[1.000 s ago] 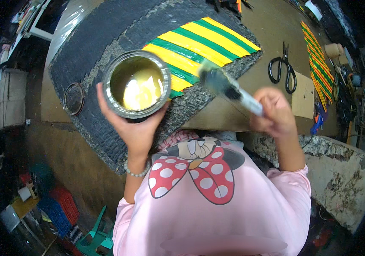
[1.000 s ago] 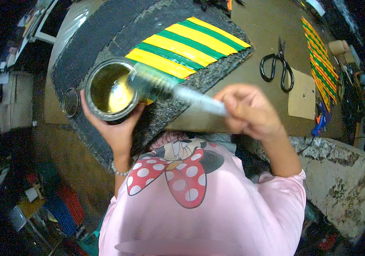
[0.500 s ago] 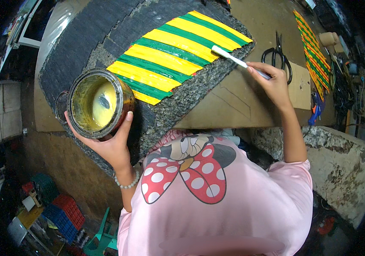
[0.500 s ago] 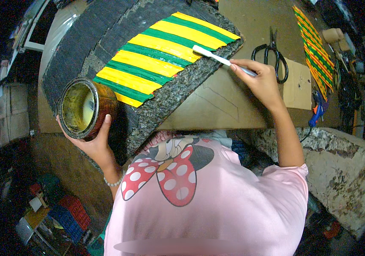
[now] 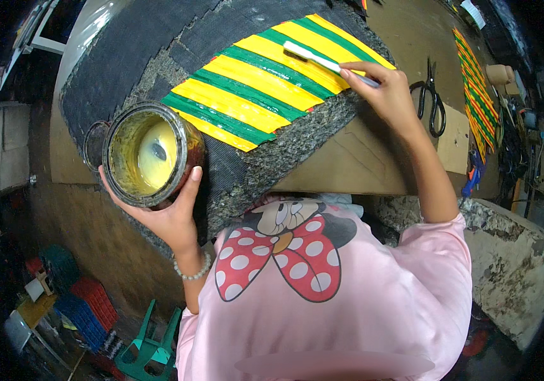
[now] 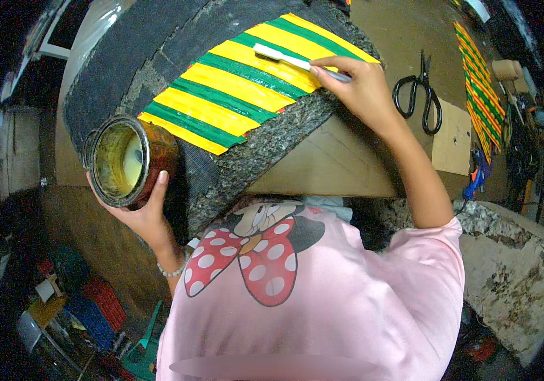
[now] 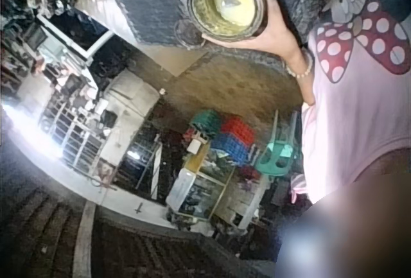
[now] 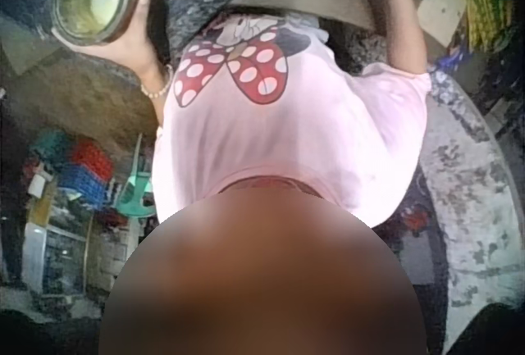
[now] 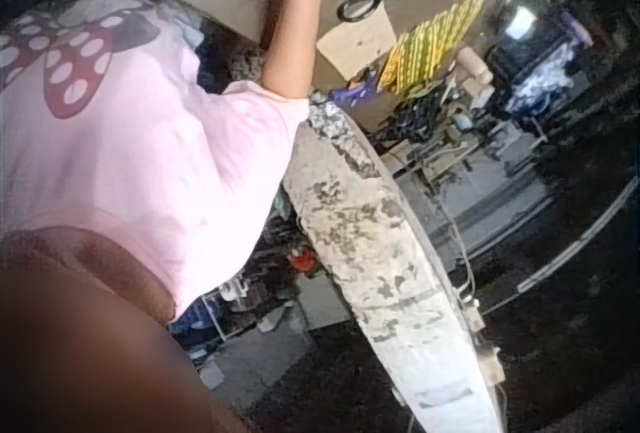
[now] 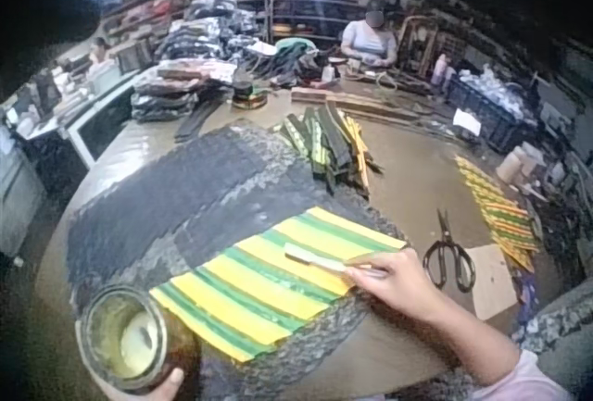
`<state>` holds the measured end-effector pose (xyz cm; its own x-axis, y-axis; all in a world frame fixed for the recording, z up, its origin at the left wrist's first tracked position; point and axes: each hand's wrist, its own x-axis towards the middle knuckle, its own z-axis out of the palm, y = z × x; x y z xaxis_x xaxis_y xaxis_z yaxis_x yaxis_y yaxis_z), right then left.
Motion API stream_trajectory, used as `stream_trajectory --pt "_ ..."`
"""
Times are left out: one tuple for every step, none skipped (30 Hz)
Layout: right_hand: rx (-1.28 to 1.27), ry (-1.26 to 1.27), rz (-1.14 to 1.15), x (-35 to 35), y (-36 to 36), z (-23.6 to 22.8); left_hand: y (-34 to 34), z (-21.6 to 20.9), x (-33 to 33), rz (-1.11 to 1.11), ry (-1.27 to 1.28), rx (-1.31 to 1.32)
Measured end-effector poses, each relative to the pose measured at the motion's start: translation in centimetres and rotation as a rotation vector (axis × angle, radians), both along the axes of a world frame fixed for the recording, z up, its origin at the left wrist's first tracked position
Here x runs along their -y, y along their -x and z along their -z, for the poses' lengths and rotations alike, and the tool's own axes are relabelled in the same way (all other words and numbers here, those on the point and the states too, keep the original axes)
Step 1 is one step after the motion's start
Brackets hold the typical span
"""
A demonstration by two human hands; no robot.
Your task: The person assembles colorful striped fabric strips with black backing, aligns and trims them with scissors, then applies yellow adhesive to a larger striped piece using a brush. The person handles multiple strips and tools on a workbench.
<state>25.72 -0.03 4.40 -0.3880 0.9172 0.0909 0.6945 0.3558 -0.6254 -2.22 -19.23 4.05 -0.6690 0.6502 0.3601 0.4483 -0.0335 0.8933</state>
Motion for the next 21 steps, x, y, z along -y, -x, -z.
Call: stream_trajectory --pt "-0.002 -0.042 -0.030 -0.5 0.7 0.1 0.1 0.1 0.1 -0.005 0.002 0.013" --pt "-0.005 -0.084 -0.059 -0.9 1.4 0.3 0.1 0.1 0.2 -0.012 0.000 0.026" --pt "-0.003 -0.091 -0.075 -1.4 2.1 0.5 0.1 0.1 0.3 -0.020 -0.001 0.036" --pt "-0.001 -0.099 -0.092 -2.0 2.8 0.7 0.2 0.2 0.3 -0.028 -0.002 0.047" --pt "0.002 -0.106 -0.108 -2.5 3.6 0.9 0.2 0.2 0.4 -0.033 0.000 0.051" --pt "0.012 -0.112 -0.120 -3.0 4.4 1.1 0.3 0.2 0.4 -0.038 0.002 0.055" --pt "-0.011 -0.126 -0.136 -3.6 5.2 1.3 0.3 0.2 0.5 -0.043 0.004 0.058" --pt "-0.004 -0.127 -0.150 -4.0 5.9 1.4 0.4 0.3 0.5 -0.042 0.005 0.055" --pt "0.007 -0.128 -0.156 -4.5 6.6 1.5 0.5 0.3 0.5 -0.041 0.006 0.052" --pt "0.019 -0.137 -0.169 -4.8 7.0 1.4 0.6 0.3 0.6 -0.040 0.007 0.050" --pt "0.042 -0.160 -0.173 -5.0 7.1 1.2 0.7 0.3 0.6 -0.037 0.010 0.045" --pt "0.064 -0.165 -0.179 -5.0 7.0 1.0 0.8 0.4 0.7 -0.034 0.013 0.041" --pt "0.090 -0.178 -0.188 -5.0 6.5 0.7 0.8 0.4 0.7 -0.033 0.020 0.032" --pt "0.135 -0.182 -0.186 -4.8 5.9 0.3 0.9 0.5 0.7 -0.032 0.015 0.048" --pt "0.148 -0.164 -0.190 -4.5 5.1 -0.1 0.9 0.6 0.7 -0.032 0.013 0.059" --pt "0.178 -0.138 -0.180 -4.0 4.1 -0.5 0.9 0.7 0.7 -0.038 0.015 0.070" --pt "0.188 -0.131 -0.189 -3.4 3.0 -1.0 0.8 0.7 0.6 -0.033 0.010 0.064" --pt "0.208 -0.099 -0.162 -2.9 2.0 -1.4 0.7 0.8 0.6 -0.034 0.010 0.059" --pt "0.206 -0.084 -0.152 -2.3 1.0 -1.9 0.6 0.8 0.5 -0.031 0.021 0.042" --pt "0.197 -0.077 -0.144 -1.7 0.1 -2.3 0.4 0.8 0.4 -0.024 0.018 0.050" --pt "0.178 -0.039 -0.115 -1.0 -0.7 -2.6 0.3 0.7 0.3 -0.014 0.026 0.046"
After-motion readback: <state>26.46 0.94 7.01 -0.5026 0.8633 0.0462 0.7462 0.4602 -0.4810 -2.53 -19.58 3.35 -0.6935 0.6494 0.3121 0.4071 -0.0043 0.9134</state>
